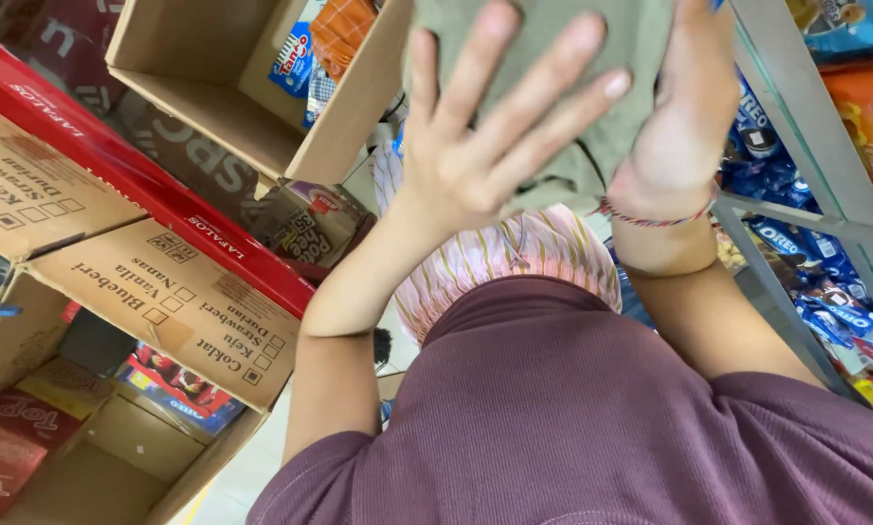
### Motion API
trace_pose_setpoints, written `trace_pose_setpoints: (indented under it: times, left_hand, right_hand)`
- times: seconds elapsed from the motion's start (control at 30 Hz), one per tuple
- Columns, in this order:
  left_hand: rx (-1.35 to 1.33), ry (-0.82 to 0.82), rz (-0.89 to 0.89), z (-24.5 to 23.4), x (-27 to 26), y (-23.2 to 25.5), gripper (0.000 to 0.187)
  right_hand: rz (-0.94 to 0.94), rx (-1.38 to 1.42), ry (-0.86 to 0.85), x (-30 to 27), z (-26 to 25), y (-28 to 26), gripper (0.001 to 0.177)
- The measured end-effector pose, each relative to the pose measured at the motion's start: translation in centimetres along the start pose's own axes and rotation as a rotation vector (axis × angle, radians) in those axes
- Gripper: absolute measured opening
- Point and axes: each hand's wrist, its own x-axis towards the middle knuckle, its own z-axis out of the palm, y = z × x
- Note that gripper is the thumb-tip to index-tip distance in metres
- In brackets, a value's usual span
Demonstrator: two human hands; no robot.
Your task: The recorder is cleaning snack packages with a cloth before placing them into a box or back on the shelves in a grocery store.
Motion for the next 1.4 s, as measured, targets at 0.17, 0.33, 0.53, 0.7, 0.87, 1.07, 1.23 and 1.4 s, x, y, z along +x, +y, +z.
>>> trace_pose_setpoints:
  times: [0.17, 0.33, 0.53, 0.7, 0.87, 1.07, 1.23, 1.4]
  left_hand:
    - [0.057, -0.157, 0.205, -0.2, -4.8, -0.9, 0.039]
    - [0.019, -0.224, 0.144, 1.6, -13.1, -3.6, 0.038]
    - [-1.200, 0.198, -1.363, 2.5, -18.0, -2.3, 0.060]
    - [-1.610, 0.323, -1.192, 1.1, -14.7, 3.7, 0.076]
    - [-0.991, 0.155, -1.066, -0.3, -10.0, 3.4, 0.070]
    - [-0.378, -0.295, -0.310, -2.6, -7.5, -1.0, 0.054]
    - [-0.701, -0.527, -0.619, -4.0, -11.2, -9.3, 0.047]
    - [-0.305, -0.315, -1.068, 4.9, -25.0, -25.7, 0.041]
  right_hand:
    - [-0.024, -0.043, 0.035, 0.7, -1.5, 0.0, 0.030]
    - [0.031, 0.002, -0.017, 1.0, -1.8, 0.1, 0.042]
    - [0.098, 0.059, -0.100, 1.8, -1.3, 0.6, 0.058]
    - [0.192, 0.104, -0.185, 2.5, -0.1, 1.8, 0.071]
    - [0.282, 0.155, -0.269, 3.6, 1.6, 3.4, 0.085]
    - [0.342, 0.026, -0.249, 4.5, -0.2, 8.0, 0.089]
    - [0.616, 0.236, -0.148, 7.5, -1.3, 12.4, 0.081]
    - [0.637, 0.338, -0.054, 7.8, -1.1, 15.6, 0.078]
